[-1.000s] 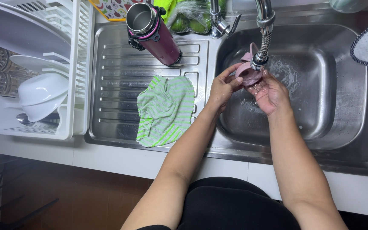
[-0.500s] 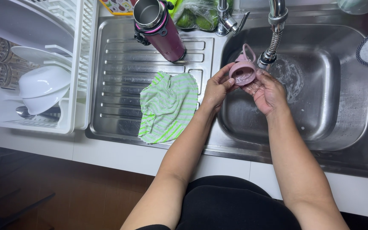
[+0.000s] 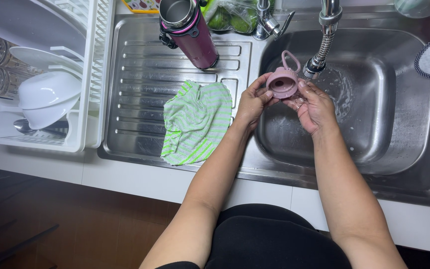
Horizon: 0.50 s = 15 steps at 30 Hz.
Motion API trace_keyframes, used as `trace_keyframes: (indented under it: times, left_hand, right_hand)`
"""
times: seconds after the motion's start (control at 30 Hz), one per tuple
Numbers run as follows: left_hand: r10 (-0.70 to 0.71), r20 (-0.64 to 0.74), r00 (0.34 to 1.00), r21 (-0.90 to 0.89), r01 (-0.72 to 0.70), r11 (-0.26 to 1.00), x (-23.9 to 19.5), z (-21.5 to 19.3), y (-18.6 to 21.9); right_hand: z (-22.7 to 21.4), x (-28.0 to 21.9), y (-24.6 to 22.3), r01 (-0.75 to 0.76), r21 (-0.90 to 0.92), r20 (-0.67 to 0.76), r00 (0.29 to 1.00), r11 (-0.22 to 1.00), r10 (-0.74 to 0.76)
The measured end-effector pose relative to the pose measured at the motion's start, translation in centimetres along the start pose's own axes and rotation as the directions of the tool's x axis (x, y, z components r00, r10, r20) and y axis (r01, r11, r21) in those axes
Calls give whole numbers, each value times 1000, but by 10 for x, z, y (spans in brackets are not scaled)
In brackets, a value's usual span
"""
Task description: The person washes a pink water bottle and its lid in a kitchen sink. They rinse the bottle, scrub the exterior with a sponge, rinse the lid and its components, and then reassemble the bottle before placing it in a dish rack.
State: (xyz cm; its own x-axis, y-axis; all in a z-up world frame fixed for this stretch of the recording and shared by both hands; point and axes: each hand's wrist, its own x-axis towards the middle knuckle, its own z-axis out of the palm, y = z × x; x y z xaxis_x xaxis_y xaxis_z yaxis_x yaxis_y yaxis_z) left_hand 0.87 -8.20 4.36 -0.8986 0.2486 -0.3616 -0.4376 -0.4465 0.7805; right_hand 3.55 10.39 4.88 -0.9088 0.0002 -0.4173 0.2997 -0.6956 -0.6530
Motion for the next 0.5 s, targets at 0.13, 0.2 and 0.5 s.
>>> trace_keyframes:
  times: [0.13, 0.2, 0.5]
  left_hand:
    - [-35, -16, 999, 4, 35, 999, 2, 0, 1]
    - [-51, -18, 999, 4, 51, 999, 4, -1, 1]
    - [-117, -23, 993, -1, 117, 993, 2, 2, 10]
  right_hand:
    - [-4, 3, 1, 5, -54, -10, 1000, 999, -5]
    - [-9, 7, 4, 17, -60, -9, 1000, 998, -17]
    - [-5, 12, 4, 32, -140, -58, 998, 990, -40]
